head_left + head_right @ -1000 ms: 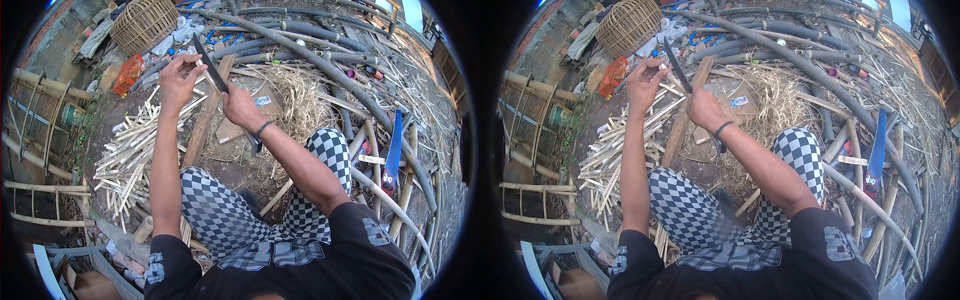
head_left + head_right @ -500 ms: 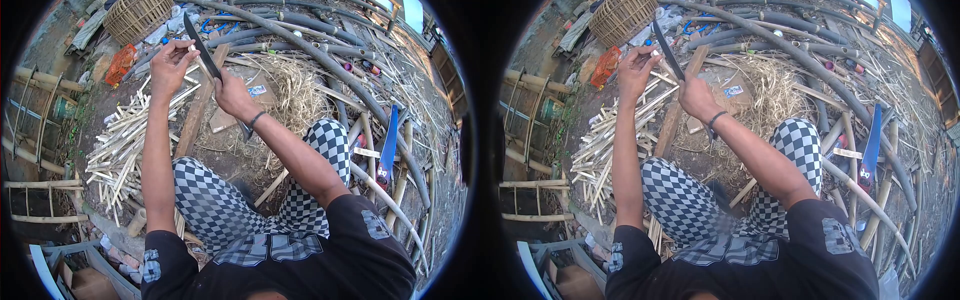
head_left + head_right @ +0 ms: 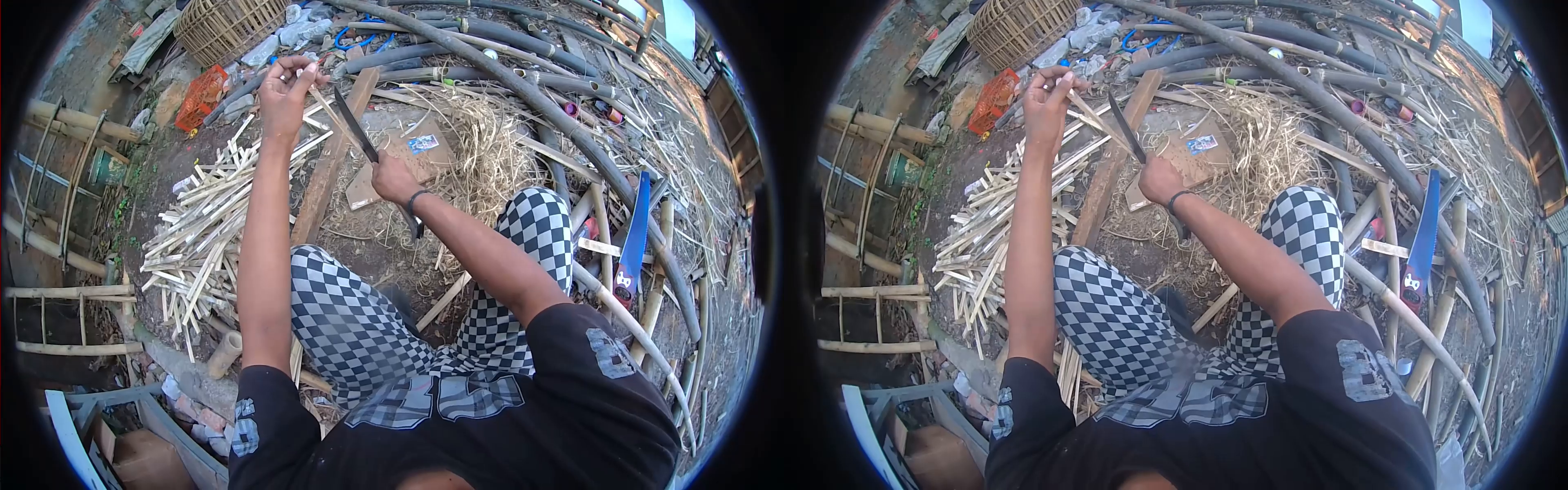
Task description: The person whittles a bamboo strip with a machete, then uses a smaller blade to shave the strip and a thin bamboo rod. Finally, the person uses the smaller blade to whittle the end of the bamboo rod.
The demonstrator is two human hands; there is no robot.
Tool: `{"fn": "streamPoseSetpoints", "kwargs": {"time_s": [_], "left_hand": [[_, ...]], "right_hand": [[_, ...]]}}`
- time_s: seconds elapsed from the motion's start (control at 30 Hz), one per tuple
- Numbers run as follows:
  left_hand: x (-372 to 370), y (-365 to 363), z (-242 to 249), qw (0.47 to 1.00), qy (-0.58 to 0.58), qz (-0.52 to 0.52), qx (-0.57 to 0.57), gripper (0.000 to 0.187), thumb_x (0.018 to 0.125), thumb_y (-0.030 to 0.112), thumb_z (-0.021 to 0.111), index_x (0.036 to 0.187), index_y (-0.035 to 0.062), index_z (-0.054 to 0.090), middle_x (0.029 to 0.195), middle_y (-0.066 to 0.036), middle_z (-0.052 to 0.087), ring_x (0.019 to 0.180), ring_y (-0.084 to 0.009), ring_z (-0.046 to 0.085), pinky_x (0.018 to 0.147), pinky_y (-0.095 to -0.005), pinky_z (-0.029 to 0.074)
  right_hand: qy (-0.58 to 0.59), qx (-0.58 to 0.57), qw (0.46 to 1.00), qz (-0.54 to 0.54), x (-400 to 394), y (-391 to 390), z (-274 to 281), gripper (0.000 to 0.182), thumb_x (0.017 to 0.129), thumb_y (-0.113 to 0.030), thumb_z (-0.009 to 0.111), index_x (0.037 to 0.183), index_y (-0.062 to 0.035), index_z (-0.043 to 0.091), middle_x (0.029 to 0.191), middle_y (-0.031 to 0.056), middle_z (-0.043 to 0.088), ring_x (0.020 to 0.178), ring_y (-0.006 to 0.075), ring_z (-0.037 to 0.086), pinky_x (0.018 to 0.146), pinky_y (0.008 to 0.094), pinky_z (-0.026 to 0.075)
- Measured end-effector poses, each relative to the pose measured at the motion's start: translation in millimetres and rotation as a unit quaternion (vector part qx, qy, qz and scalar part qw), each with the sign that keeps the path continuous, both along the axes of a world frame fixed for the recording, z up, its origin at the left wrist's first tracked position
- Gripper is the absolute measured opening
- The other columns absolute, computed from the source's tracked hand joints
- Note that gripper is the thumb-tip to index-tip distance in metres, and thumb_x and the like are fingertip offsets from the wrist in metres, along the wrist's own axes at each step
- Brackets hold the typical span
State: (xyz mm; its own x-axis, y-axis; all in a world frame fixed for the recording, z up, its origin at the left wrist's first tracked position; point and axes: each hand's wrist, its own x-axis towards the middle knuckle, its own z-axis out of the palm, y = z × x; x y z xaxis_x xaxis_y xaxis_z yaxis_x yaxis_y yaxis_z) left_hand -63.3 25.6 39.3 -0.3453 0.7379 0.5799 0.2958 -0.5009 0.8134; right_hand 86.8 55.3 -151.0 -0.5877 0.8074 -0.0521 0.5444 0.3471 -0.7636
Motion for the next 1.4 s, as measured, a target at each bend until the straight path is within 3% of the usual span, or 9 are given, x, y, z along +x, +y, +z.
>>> {"fn": "streamPoseSetpoints", "kwargs": {"time_s": [0.07, 0.27, 0.33, 0.43, 0.5, 0.63, 0.87, 1.07, 1.4], "left_hand": [[4, 3, 8, 0.982, -0.169, -0.085, -0.004, 0.019, 0.095, 0.017, 0.071, 0.1, 0.0031, 0.058, 0.077, -0.002, 0.059, 0.068, -0.0149, 0.061, 0.067, -0.0299, 0.054], [5, -26, 12, 0.978, -0.199, 0.019, -0.055, 0.057, 0.101, 0.059, 0.05, 0.073, 0.0095, 0.05, 0.049, 0.004, 0.028, 0.04, -0.0082, 0.03, 0.041, -0.0273, 0.03], [-17, -37, 2, 0.966, -0.237, -0.099, -0.026, 0.064, 0.101, 0.066, 0.041, 0.069, 0.0106, 0.045, 0.049, 0.004, 0.024, 0.039, -0.0085, 0.02, 0.039, -0.028, 0.02], [-21, -45, -2, 0.968, -0.241, -0.053, -0.037, 0.065, 0.103, 0.064, 0.036, 0.067, 0.0108, 0.041, 0.048, 0.004, 0.022, 0.039, -0.0093, 0.014, 0.04, -0.0297, 0.012], [-23, -45, -1, 0.967, -0.246, -0.059, -0.034, 0.064, 0.104, 0.062, 0.037, 0.067, 0.0107, 0.042, 0.048, 0.004, 0.022, 0.039, -0.0095, 0.015, 0.04, -0.0299, 0.012], [-11, -35, -1, 0.971, -0.233, -0.028, -0.048, 0.061, 0.106, 0.055, 0.04, 0.064, 0.0102, 0.041, 0.048, 0.003, 0.025, 0.038, -0.0103, 0.017, 0.04, -0.0301, 0.013], [-14, -22, 2, 0.974, -0.204, -0.072, -0.065, 0.057, 0.107, 0.05, 0.039, 0.066, 0.011, 0.04, 0.049, 0.002, 0.025, 0.04, -0.011, 0.016, 0.042, -0.0309, 0.014], [-29, -23, -4, 0.981, -0.162, -0.089, -0.057, 0.057, 0.107, 0.05, 0.038, 0.065, 0.0113, 0.04, 0.05, 0.002, 0.026, 0.04, -0.0109, 0.017, 0.043, -0.0308, 0.014], [-58, -49, -14, 0.967, -0.237, -0.085, -0.04, 0.056, 0.108, 0.049, 0.037, 0.065, 0.0128, 0.038, 0.049, 0.004, 0.02, 0.041, -0.01, 0.013, 0.044, -0.0304, 0.015]], "right_hand": [[-0.002, -0.007, 1.0, 0.001, -1, -9, 1, 0.033, 0.093, -0.014, 0.05, 0.121, 0.0024, 0.054, 0.102, 0.0328, 0.068, 0.1, 0.0487, 0.067, 0.089, 0.0558, 0.052], [-0.013, 0.03, 0.998, 0.051, 14, -32, 13, 0.035, 0.091, -0.013, 0.05, 0.123, 0.0021, 0.05, 0.096, 0.0324, 0.068, 0.093, 0.0501, 0.067, 0.086, 0.0574, 0.051], [-0.016, 0.055, 0.995, 0.078, 20, -37, 9, 0.035, 0.09, -0.012, 0.051, 0.122, 0.0017, 0.049, 0.094, 0.0325, 0.068, 0.091, 0.0509, 0.066, 0.085, 0.058, 0.051], [0.096, 0.062, 0.986, 0.124, 28, -48, -11, 0.028, 0.092, -0.013, 0.05, 0.117, 0.0001, 0.048, 0.088, 0.0359, 0.065, 0.088, 0.0552, 0.063, 0.083, 0.0594, 0.049], [0.161, 0.034, 0.985, 0.042, 33, -64, -15, 0.029, 0.094, -0.015, 0.049, 0.119, -0.0006, 0.049, 0.087, 0.0361, 0.064, 0.087, 0.0556, 0.062, 0.082, 0.0605, 0.048], [0.109, -0.043, 0.991, -0.067, 7, -92, -5, 0.028, 0.098, -0.017, 0.046, 0.115, 0.0036, 0.053, 0.092, 0.037, 0.064, 0.089, 0.0545, 0.063, 0.087, 0.0603, 0.048], [0.176, 0.026, 0.982, -0.06, -16, -87, 56, 0.027, 0.098, -0.018, 0.05, 0.099, 0.0085, 0.058, 0.083, 0.0352, 0.064, 0.083, 0.0532, 0.064, 0.078, 0.0587, 0.052], [0.084, 0.058, 0.985, -0.136, -35, -74, -77, 0.03, 0.098, -0.018, 0.05, 0.091, 0.0082, 0.062, 0.084, 0.0348, 0.065, 0.083, 0.0521, 0.065, 0.078, 0.0574, 0.053], [0.076, 0.063, 0.992, -0.073, -42, -93, 17, 0.029, 0.1, -0.021, 0.048, 0.096, 0.0045, 0.06, 0.083, 0.0325, 0.065, 0.082, 0.0521, 0.064, 0.079, 0.059, 0.051]]}}
